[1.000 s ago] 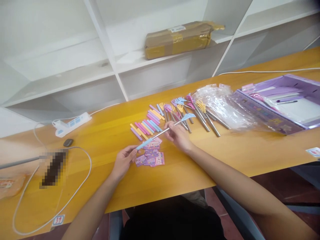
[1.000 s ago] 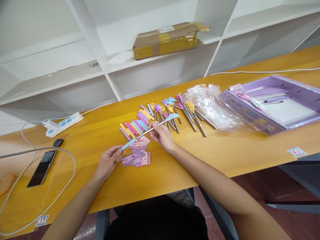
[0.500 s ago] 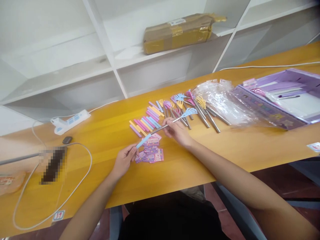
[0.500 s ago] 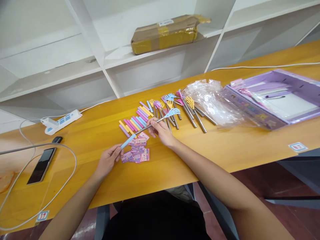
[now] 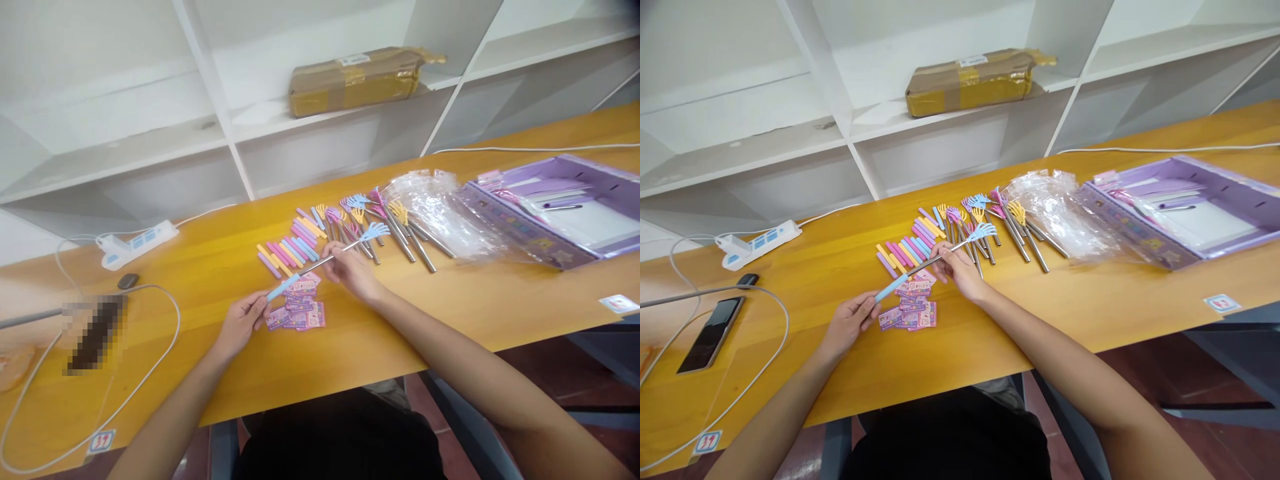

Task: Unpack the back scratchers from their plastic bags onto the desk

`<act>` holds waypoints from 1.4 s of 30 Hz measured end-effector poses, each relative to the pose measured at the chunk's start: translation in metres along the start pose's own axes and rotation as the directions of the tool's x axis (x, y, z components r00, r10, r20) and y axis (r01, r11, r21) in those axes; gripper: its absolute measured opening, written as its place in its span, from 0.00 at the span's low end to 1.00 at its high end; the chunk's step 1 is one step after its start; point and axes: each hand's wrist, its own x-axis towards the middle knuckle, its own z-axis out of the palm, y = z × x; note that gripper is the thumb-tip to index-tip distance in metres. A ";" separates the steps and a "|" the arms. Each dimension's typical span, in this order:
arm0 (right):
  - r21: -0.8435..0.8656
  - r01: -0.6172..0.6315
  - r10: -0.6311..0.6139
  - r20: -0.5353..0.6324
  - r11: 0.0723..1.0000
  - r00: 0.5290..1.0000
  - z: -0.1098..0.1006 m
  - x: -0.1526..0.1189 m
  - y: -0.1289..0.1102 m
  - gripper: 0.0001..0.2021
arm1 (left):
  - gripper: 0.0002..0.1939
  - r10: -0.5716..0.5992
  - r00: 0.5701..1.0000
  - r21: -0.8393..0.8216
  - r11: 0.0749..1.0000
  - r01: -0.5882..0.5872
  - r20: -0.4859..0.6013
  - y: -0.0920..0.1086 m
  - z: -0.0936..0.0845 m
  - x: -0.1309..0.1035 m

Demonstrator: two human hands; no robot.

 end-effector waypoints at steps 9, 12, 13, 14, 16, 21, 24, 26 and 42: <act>-0.007 -0.037 0.038 0.069 0.999 0.997 -0.001 0.000 0.005 0.21 | 0.26 0.001 0.999 0.039 0.999 -0.002 0.040 0.007 -0.004 -0.001; 0.002 -0.048 0.048 0.064 0.999 0.997 0.000 0.000 0.006 0.22 | 0.26 0.018 0.999 0.044 0.999 -0.020 0.047 0.008 -0.002 -0.002; 0.009 -0.052 0.051 0.062 0.999 0.997 0.000 0.000 0.006 0.22 | 0.26 0.024 0.998 0.050 0.998 -0.026 0.051 0.009 -0.001 -0.002; 0.014 -0.057 0.055 0.063 0.998 0.996 0.001 0.000 0.007 0.22 | 0.26 0.027 0.998 0.059 0.998 -0.031 0.053 0.010 -0.001 -0.002; 0.022 -0.064 0.062 0.068 0.998 0.996 0.002 0.000 0.008 0.22 | 0.26 0.030 0.998 0.074 0.997 -0.034 0.052 0.011 0.000 -0.003; 0.020 -0.072 0.070 0.103 0.997 0.992 0.005 -0.002 0.013 0.23 | 0.25 0.036 0.998 0.054 0.998 -0.039 0.051 0.011 0.001 -0.003; 0.016 -0.055 0.052 0.147 0.998 0.988 0.008 -0.006 0.019 0.22 | 0.25 0.029 0.998 0.037 0.999 -0.031 0.053 0.012 0.003 -0.003; 0.010 -0.053 0.051 0.179 0.999 0.982 0.014 -0.010 0.024 0.23 | 0.25 0.033 0.997 0.053 0.998 -0.036 0.072 0.011 0.004 -0.003; 0.036 0.093 -0.081 -0.265 0.995 0.961 -0.004 0.010 -0.002 0.29 | 0.20 -0.010 0.981 0.129 0.992 -0.015 0.194 0.004 0.002 -0.001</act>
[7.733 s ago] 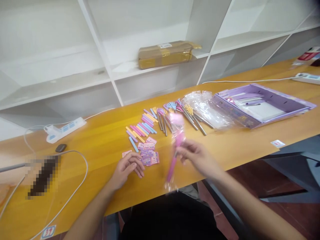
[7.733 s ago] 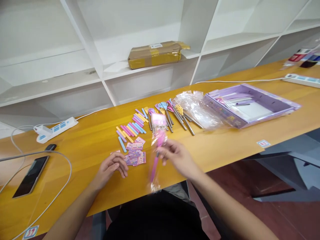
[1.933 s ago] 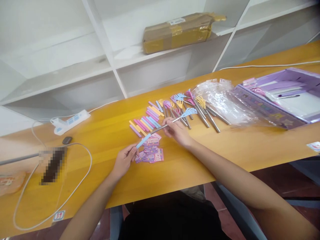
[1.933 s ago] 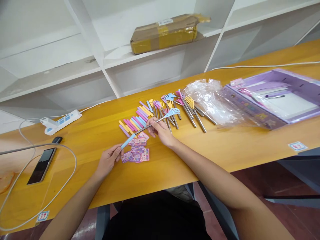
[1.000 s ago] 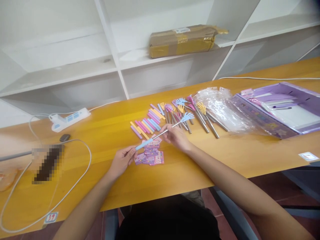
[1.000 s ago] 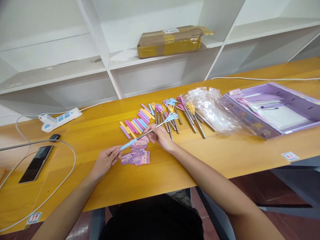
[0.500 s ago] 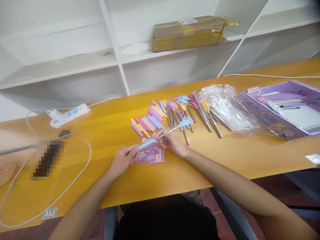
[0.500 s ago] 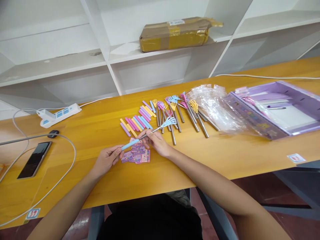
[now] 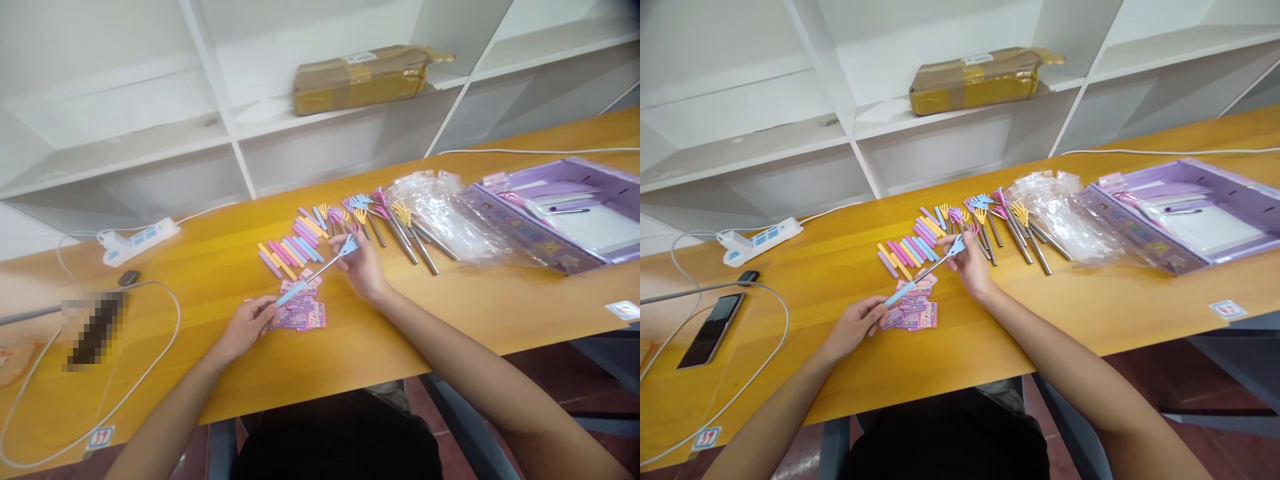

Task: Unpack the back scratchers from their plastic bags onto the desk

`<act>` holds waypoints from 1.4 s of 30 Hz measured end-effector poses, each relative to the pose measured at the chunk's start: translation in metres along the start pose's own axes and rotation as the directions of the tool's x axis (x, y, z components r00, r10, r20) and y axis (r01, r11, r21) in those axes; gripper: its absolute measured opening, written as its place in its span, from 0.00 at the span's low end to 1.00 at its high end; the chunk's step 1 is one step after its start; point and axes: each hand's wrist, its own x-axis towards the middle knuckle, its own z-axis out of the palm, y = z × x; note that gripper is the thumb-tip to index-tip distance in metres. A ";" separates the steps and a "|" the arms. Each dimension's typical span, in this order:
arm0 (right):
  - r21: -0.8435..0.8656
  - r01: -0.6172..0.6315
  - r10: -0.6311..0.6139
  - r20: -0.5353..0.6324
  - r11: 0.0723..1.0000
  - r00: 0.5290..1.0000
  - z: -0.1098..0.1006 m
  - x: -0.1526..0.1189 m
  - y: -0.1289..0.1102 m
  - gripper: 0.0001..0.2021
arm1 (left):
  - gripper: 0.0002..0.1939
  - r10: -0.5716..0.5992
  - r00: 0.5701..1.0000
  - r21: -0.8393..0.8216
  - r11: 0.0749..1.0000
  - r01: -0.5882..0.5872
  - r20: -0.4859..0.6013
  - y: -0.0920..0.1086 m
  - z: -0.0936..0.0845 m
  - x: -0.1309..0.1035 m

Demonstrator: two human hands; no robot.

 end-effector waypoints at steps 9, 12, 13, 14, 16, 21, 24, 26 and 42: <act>-0.141 0.066 -0.051 0.105 0.988 0.993 0.005 -0.008 0.008 0.32 | 0.25 -0.001 0.997 0.015 1.000 0.000 0.076 -0.002 0.013 -0.008; -0.157 0.071 -0.048 0.147 0.985 0.988 0.009 -0.013 0.011 0.32 | 0.26 -0.006 0.998 -0.014 1.000 0.007 0.069 -0.002 0.015 -0.007; -0.152 0.078 -0.053 0.159 0.985 0.986 0.011 -0.016 0.012 0.32 | 0.26 -0.008 0.998 -0.036 0.999 0.010 0.059 -0.002 0.015 -0.006; -0.149 0.085 -0.060 0.169 0.985 0.984 0.012 -0.019 0.013 0.31 | 0.26 -0.009 0.999 -0.062 0.998 0.012 0.046 -0.002 0.015 -0.005; -0.145 0.105 -0.077 0.183 0.984 0.980 0.016 -0.025 0.015 0.30 | 0.26 -0.008 1.000 -0.106 0.994 0.011 0.028 0.000 0.013 -0.004; -0.136 0.151 -0.125 0.183 0.979 0.975 0.024 -0.037 0.018 0.31 | 0.26 -0.007 0.999 -0.113 0.993 0.012 0.049 -0.001 0.008 -0.003; -0.117 0.167 -0.143 0.186 0.979 0.972 0.028 -0.040 0.019 0.30 | 0.26 -0.013 0.998 -0.087 0.996 0.018 0.066 -0.006 0.007 -0.004; -0.108 0.174 -0.151 0.191 0.979 0.970 0.029 -0.042 0.019 0.30 | 0.25 -0.020 0.997 -0.084 0.996 0.026 0.074 -0.010 0.008 -0.004; -0.236 -0.030 0.168 0.593 0.971 0.787 0.042 -0.066 0.030 0.31 | 0.19 -0.045 0.860 -0.292 0.931 0.220 0.508 0.008 0.019 -0.021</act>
